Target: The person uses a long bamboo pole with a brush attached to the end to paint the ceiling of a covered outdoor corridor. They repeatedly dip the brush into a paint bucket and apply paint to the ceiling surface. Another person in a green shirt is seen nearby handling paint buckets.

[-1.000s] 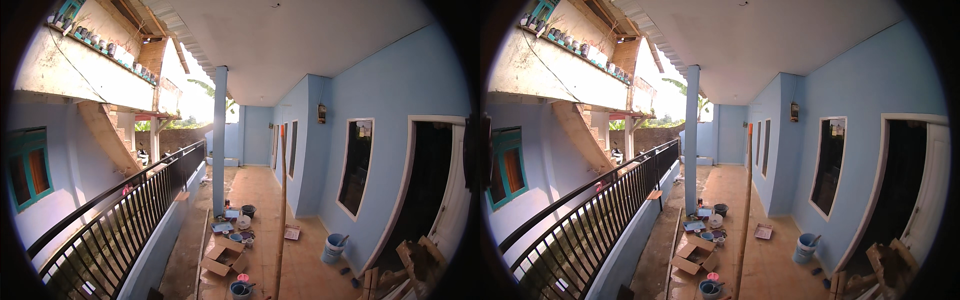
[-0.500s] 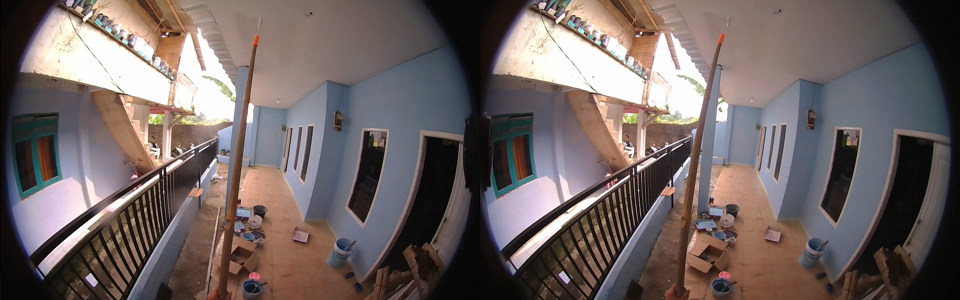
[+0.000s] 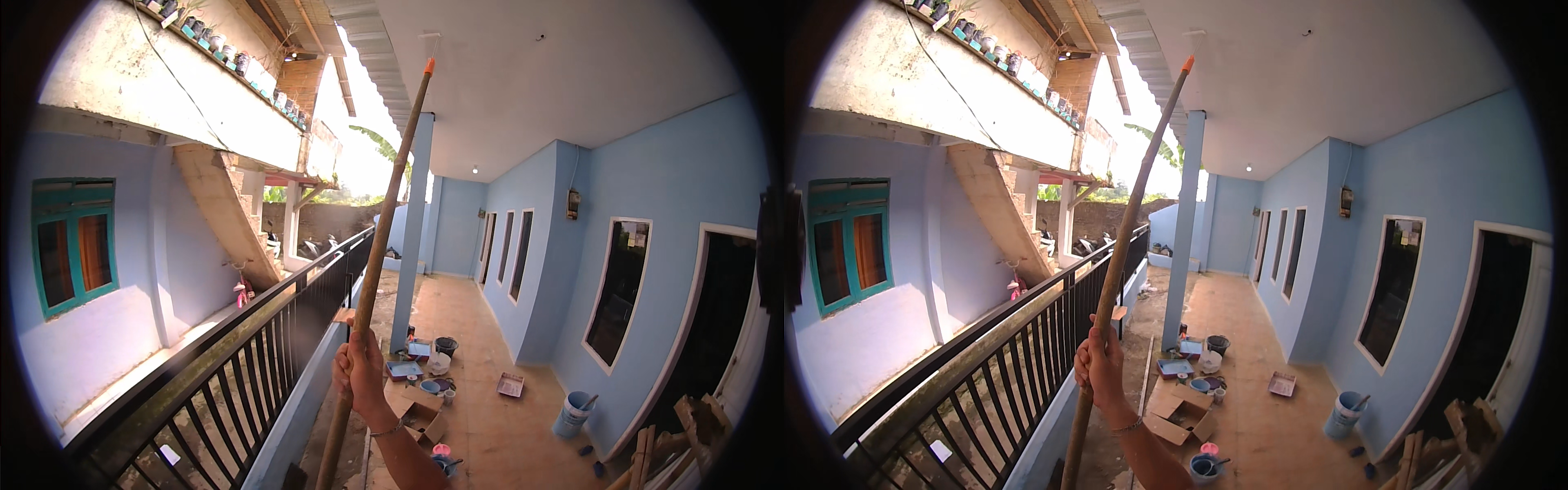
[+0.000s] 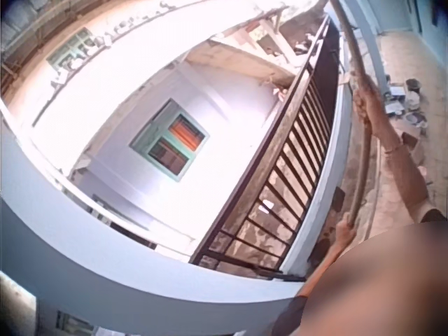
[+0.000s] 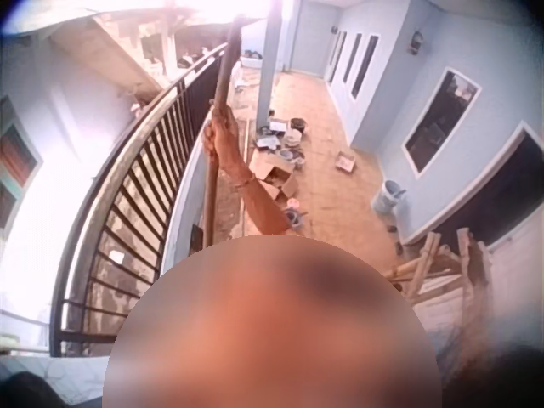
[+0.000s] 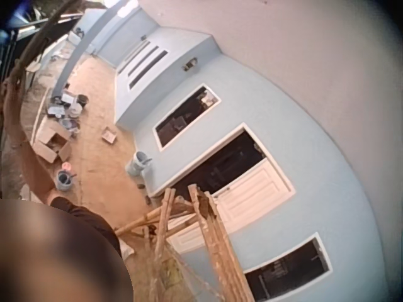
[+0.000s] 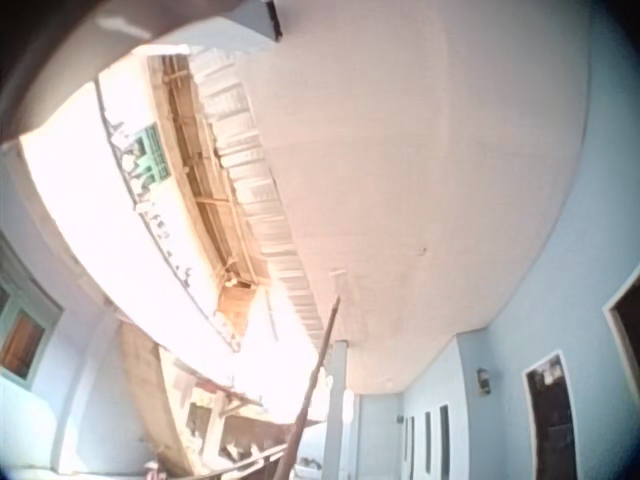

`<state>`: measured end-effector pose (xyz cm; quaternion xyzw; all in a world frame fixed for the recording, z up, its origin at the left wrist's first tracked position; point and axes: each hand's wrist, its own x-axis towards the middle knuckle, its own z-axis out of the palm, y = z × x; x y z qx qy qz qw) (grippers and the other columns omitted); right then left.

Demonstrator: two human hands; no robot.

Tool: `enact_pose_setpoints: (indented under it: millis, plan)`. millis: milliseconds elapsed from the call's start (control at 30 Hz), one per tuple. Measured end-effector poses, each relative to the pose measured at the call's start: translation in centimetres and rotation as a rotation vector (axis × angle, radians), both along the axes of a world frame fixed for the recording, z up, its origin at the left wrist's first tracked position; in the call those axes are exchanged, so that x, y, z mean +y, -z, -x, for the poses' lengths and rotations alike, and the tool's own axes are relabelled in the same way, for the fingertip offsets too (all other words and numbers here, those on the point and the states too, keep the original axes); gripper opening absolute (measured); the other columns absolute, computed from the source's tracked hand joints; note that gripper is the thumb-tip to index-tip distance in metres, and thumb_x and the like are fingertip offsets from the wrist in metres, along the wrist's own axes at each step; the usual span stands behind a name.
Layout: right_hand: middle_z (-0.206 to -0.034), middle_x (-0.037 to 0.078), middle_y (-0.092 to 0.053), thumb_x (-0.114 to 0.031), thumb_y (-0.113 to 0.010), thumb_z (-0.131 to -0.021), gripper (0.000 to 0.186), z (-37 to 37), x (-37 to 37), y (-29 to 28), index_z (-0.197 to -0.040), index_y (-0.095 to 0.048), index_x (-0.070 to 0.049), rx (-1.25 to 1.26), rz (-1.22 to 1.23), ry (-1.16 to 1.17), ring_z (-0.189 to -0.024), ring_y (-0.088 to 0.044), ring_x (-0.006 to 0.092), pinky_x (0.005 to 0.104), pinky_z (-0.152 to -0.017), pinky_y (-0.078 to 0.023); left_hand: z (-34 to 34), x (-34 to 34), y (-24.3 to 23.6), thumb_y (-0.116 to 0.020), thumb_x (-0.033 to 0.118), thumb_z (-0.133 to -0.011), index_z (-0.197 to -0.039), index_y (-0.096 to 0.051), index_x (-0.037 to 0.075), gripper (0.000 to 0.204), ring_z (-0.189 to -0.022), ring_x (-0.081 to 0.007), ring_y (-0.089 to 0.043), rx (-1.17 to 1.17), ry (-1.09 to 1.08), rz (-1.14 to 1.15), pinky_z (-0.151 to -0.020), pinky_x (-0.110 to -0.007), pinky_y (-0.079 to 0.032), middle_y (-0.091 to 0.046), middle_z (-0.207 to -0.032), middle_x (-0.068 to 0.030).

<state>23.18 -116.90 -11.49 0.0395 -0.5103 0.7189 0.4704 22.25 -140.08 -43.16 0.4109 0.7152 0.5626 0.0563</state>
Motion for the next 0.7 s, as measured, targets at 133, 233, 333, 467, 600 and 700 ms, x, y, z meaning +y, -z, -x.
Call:
enact_pose_setpoints:
  millis: [133, 233, 333, 467, 600, 700]
  plan:
    - [-0.068, -0.001, -0.043, -0.038, -0.049, -0.107, 0.036, 2.4, 1.1, -4.8, -0.136, -0.050, -0.016, 0.030, 0.009, -0.035, -0.042, -0.038, 0.0059, 0.0231, -0.035, -0.035, 1.1, -2.1, -4.1, -0.077, 0.019, -0.087, -0.098, -0.063, 0.000, 0.027, -0.062, -0.0188, -0.055, -0.218, 0.124, 0.088, -0.058, -0.039, -0.048, -0.060, -0.069, -0.0135]
    - [-0.068, -0.001, -0.041, -0.040, -0.049, -0.107, 0.035, 3.5, 1.9, -8.2, -0.133, -0.051, -0.016, 0.042, 0.015, -0.054, -0.043, -0.037, 0.0056, 0.0226, -0.035, -0.034, 1.3, -2.6, -7.7, -0.077, 0.019, -0.087, -0.100, -0.063, 0.000, 0.028, -0.062, -0.0182, -0.055, -0.145, 0.148, -0.029, -0.057, -0.038, -0.048, -0.059, -0.068, -0.0108]
    - [-0.067, -0.002, -0.040, -0.042, -0.050, -0.106, 0.035, 4.4, 2.5, -11.0, -0.130, -0.052, -0.016, 0.035, -0.002, -0.055, -0.044, -0.036, 0.0058, 0.0228, -0.036, -0.033, 1.9, -1.9, -10.3, -0.078, 0.019, -0.087, -0.103, -0.064, 0.000, 0.028, -0.062, -0.0181, -0.055, -0.068, 0.101, -0.002, -0.058, -0.038, -0.047, -0.060, -0.068, -0.0090]
    - [-0.067, -0.002, -0.041, -0.042, -0.051, -0.106, 0.035, 5.8, 3.5, -13.1, -0.129, -0.050, -0.015, 0.046, -0.011, -0.078, -0.044, -0.038, 0.0065, 0.0240, -0.036, -0.034, 2.7, -0.7, -12.0, -0.078, 0.020, -0.088, -0.105, -0.065, 0.002, 0.028, -0.064, -0.0181, -0.056, -0.130, 0.080, -0.137, -0.060, -0.037, -0.048, -0.060, -0.070, -0.0080]
    - [-0.065, -0.003, -0.042, -0.043, -0.054, -0.104, 0.034, 7.6, 5.0, -14.4, -0.125, -0.049, -0.016, 0.074, -0.014, -0.129, -0.043, -0.040, 0.0068, 0.0246, -0.037, -0.036, 5.0, 0.5, -13.0, -0.078, 0.020, -0.089, -0.101, -0.066, 0.001, 0.026, -0.064, -0.0148, -0.055, -0.140, 0.057, -0.095, -0.059, -0.033, -0.047, -0.060, -0.071, -0.0047]
    - [-0.064, -0.003, -0.041, -0.043, -0.053, -0.104, 0.032, 9.0, 6.9, -14.9, -0.120, -0.049, -0.016, 0.098, -0.049, -0.132, -0.043, -0.039, 0.0068, 0.0250, -0.037, -0.034, 5.8, 2.4, -13.5, -0.078, 0.019, -0.089, -0.095, -0.065, 0.002, 0.022, -0.061, -0.0107, -0.050, -0.214, 0.072, -0.187, -0.055, -0.031, -0.044, -0.055, -0.070, -0.0003]
